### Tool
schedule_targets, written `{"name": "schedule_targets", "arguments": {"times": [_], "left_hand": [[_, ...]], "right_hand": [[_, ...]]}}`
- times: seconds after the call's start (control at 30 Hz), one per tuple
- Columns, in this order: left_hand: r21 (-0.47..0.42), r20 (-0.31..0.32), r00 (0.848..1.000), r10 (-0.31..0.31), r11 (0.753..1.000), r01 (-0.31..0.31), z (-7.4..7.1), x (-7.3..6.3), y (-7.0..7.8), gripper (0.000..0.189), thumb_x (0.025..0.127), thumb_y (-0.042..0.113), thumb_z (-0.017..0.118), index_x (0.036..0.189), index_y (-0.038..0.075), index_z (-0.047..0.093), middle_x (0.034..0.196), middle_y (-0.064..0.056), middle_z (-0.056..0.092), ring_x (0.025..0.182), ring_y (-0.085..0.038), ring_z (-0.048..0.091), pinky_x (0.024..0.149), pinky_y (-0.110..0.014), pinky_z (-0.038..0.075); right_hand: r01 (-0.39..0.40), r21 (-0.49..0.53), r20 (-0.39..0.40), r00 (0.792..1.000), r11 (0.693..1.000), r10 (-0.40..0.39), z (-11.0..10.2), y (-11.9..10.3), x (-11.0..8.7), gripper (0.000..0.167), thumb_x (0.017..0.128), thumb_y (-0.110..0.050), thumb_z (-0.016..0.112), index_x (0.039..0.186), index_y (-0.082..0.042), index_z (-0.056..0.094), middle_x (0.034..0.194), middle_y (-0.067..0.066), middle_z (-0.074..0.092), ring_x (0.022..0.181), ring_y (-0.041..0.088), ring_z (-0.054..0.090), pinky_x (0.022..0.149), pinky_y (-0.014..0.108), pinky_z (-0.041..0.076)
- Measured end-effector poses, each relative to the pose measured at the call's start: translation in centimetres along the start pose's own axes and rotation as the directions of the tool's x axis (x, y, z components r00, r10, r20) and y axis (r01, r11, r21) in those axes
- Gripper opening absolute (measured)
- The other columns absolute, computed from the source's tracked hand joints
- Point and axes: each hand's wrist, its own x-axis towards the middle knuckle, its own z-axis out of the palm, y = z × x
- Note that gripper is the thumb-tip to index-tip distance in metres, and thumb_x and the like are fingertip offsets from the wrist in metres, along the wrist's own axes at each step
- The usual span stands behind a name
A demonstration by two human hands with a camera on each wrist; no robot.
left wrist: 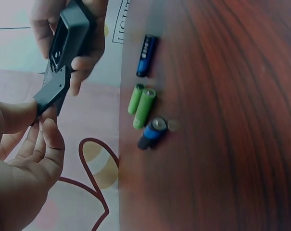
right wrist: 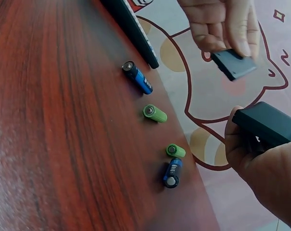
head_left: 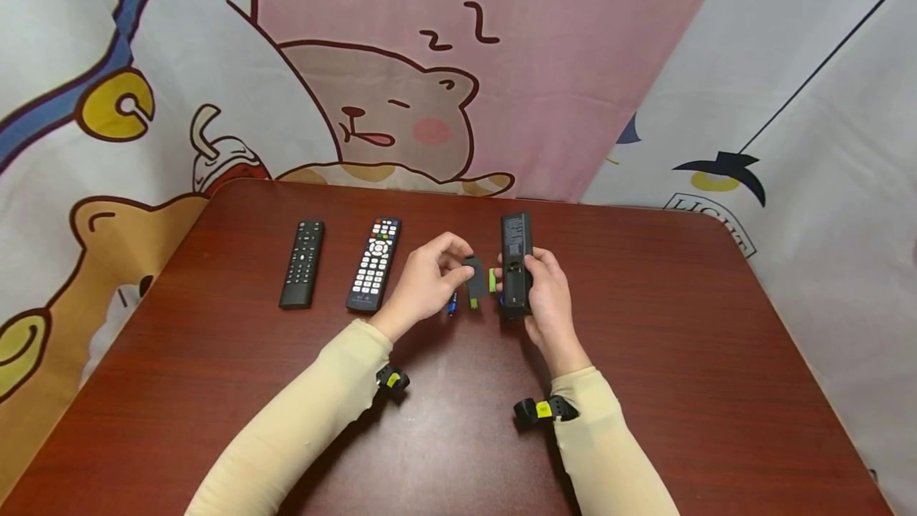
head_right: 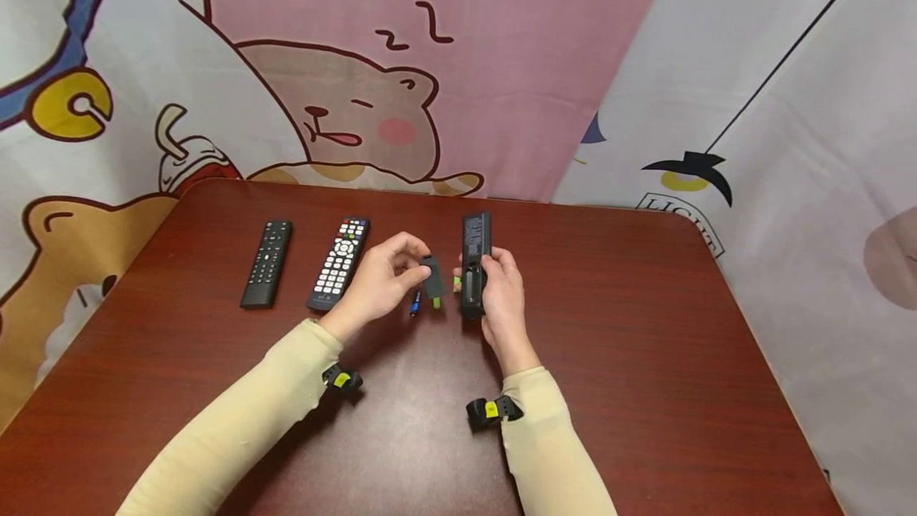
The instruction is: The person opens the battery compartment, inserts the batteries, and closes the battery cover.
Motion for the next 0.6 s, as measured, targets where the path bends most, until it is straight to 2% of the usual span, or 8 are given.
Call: {"name": "schedule_targets", "arguments": {"times": [0.17, 0.4, 0.6], "left_hand": [[0.031, 0.002, 1.000, -0.027, 0.999, 0.027, -0.5, 0.0, -0.4, 0.018, 0.093, -0.001, 0.073, 0.110, 0.002, 0.066, 0.108, -0.013, 0.071, 0.087, -0.025, 0.070, 0.076, -0.033, 0.055], [0.109, 0.007, 0.997, -0.083, 0.991, 0.081, -1.2, 0.1, -1.0, 0.017, 0.094, 0.002, 0.073, 0.110, 0.004, 0.067, 0.110, -0.012, 0.072, 0.090, -0.024, 0.070, 0.079, -0.037, 0.057], [0.168, 0.030, 0.991, -0.129, 0.978, 0.123, -1.6, 0.2, -1.4, 0.016, 0.095, 0.002, 0.071, 0.111, 0.004, 0.067, 0.111, -0.012, 0.071, 0.093, -0.025, 0.069, 0.081, -0.039, 0.056]], "right_hand": [[-0.002, 0.021, 0.009, 1.000, 1.000, 0.002, -0.3, -0.2, 0.0, 0.027, 0.113, -0.020, 0.031, 0.133, -0.006, 0.043, 0.135, 0.026, 0.055, 0.101, 0.027, 0.069, 0.084, 0.039, 0.060], [-0.001, 0.039, -0.006, 1.000, 0.999, 0.002, -0.4, -0.3, 0.2, 0.024, 0.113, -0.020, 0.031, 0.129, -0.008, 0.045, 0.120, 0.013, 0.064, 0.096, 0.025, 0.069, 0.082, 0.038, 0.061], [0.000, 0.027, -0.019, 1.000, 1.000, 0.001, -0.5, -0.5, 0.1, 0.024, 0.113, -0.018, 0.031, 0.129, -0.008, 0.046, 0.132, 0.025, 0.058, 0.097, 0.025, 0.071, 0.082, 0.037, 0.061]]}}
